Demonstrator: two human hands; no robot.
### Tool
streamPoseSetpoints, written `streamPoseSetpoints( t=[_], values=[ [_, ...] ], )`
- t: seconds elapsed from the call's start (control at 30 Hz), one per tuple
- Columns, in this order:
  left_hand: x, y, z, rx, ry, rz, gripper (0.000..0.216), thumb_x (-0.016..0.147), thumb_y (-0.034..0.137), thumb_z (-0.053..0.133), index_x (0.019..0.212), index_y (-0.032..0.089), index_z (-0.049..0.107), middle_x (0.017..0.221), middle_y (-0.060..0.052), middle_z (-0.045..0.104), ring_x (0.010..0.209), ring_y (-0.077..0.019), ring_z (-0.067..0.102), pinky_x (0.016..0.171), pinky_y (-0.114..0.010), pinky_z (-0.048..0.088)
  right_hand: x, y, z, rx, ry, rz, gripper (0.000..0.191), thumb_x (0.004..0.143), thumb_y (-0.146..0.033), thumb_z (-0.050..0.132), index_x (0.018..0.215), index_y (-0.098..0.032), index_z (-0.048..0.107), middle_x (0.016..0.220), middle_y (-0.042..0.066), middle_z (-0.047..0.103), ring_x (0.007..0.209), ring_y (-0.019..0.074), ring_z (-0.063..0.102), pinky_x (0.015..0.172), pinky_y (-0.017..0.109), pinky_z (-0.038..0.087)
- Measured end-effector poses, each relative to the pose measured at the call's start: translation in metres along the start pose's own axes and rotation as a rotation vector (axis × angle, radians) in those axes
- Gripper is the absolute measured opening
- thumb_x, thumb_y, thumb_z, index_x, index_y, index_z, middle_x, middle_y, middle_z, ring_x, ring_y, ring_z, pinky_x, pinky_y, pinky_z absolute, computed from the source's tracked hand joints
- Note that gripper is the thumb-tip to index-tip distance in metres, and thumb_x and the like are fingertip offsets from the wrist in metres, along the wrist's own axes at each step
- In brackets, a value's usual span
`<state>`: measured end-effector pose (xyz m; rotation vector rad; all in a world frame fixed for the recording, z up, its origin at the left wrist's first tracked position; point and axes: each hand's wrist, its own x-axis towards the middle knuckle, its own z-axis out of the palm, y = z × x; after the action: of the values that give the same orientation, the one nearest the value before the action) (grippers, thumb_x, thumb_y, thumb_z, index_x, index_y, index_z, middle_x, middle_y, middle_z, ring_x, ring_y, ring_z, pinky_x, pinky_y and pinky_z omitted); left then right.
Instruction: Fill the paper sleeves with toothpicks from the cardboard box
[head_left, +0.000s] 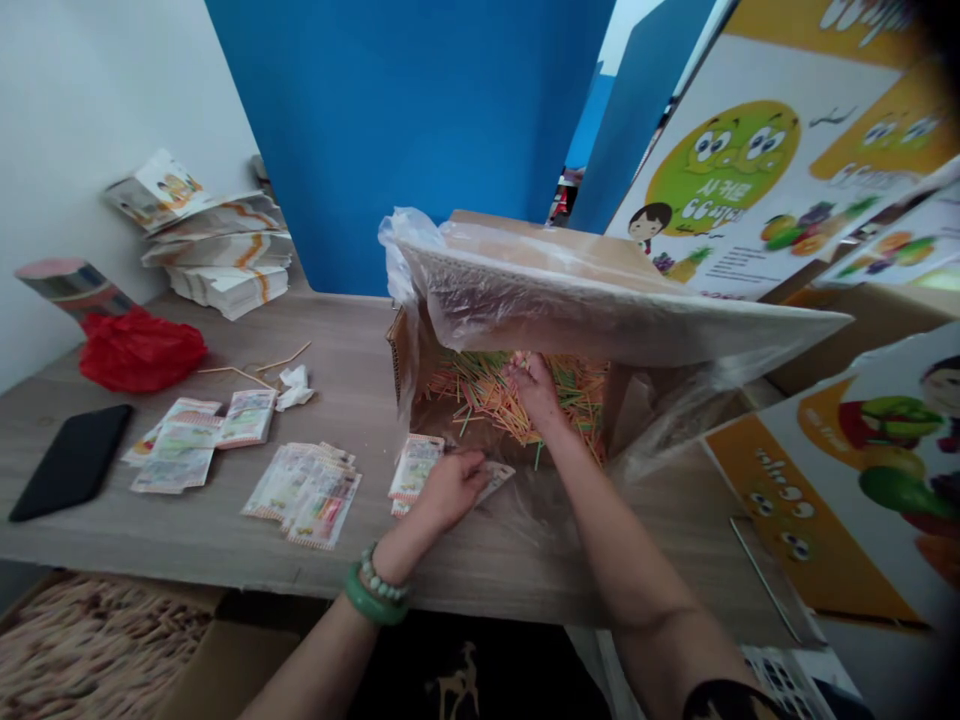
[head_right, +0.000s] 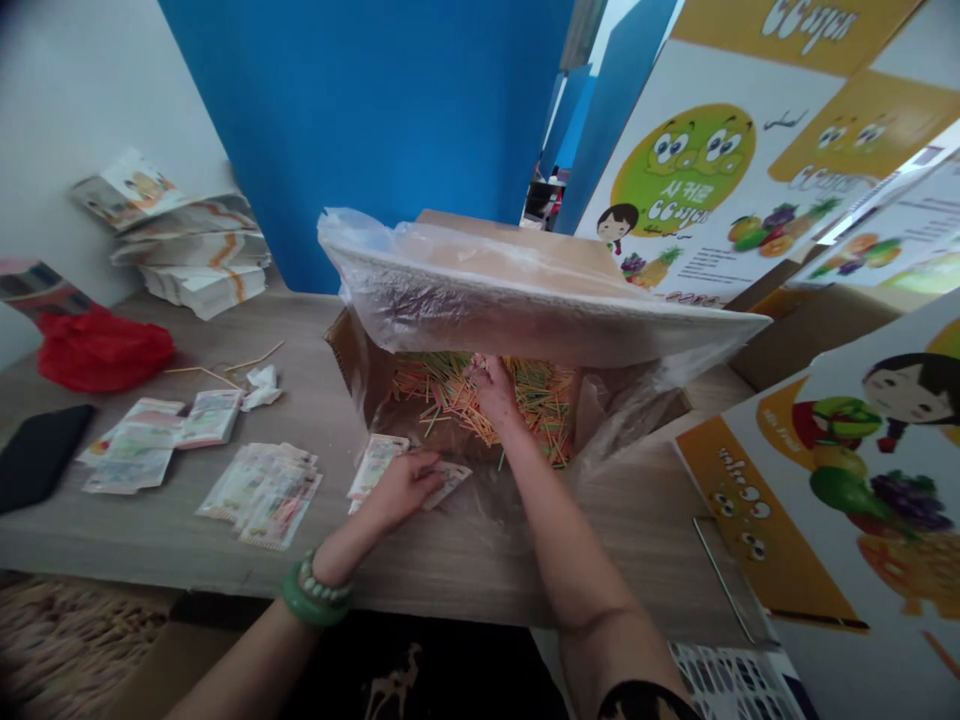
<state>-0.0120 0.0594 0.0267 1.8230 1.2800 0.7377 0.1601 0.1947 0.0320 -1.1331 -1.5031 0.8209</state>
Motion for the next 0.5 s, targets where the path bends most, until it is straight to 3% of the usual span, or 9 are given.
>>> streamPoseSetpoints(
  t=[0.1, 0.17, 0.37, 0.5],
  values=[
    [0.002, -0.001, -0.01, -0.245, 0.079, -0.149, 0.01, 0.076, 0.018, 0.059, 0.066, 0.018, 0.059, 0.066, 0.001, 0.061, 0.066, -0.0155, 0.056, 0.062, -0.026, 0.043, -0.022, 0.007, 0.016, 0.24, -0.149, 0.118, 0.017, 0.082, -0.04, 0.056, 0.091, -0.025, 0.054, 0.09, 0.001, 0.064, 0.078, 0.0171, 0.061, 0.076, 0.031, 0.049],
    [0.003, -0.002, -0.017, -0.381, 0.099, -0.211, 0.006, 0.073, 0.02, 0.06, 0.068, 0.017, 0.061, 0.061, 0.003, 0.055, 0.059, -0.0123, 0.048, 0.056, -0.024, 0.037, -0.036, 0.012, 0.025, 0.206, -0.206, 0.173, 0.017, 0.08, -0.04, 0.058, 0.084, -0.024, 0.056, 0.087, 0.001, 0.066, 0.078, 0.0176, 0.061, 0.077, 0.032, 0.049],
    [0.007, -0.005, -0.03, -0.514, 0.145, -0.256, 0.009, 0.068, 0.026, 0.064, 0.068, 0.016, 0.064, 0.06, 0.004, 0.056, 0.055, -0.0105, 0.045, 0.054, -0.023, 0.036, -0.044, 0.013, 0.029, 0.072, -0.048, 0.119, 0.017, 0.085, -0.042, 0.052, 0.083, -0.025, 0.053, 0.083, 0.001, 0.068, 0.081, 0.0198, 0.062, 0.082, 0.036, 0.048],
    [0.016, -0.005, -0.033, -0.468, 0.213, -0.218, 0.013, 0.072, 0.028, 0.065, 0.077, 0.017, 0.07, 0.076, -0.003, 0.068, 0.069, -0.017, 0.059, 0.063, -0.028, 0.047, -0.044, 0.012, 0.031, 0.131, -0.095, 0.086, 0.016, 0.086, -0.04, 0.051, 0.084, -0.025, 0.052, 0.079, -0.001, 0.065, 0.078, 0.018, 0.06, 0.079, 0.033, 0.048]
  ],
)
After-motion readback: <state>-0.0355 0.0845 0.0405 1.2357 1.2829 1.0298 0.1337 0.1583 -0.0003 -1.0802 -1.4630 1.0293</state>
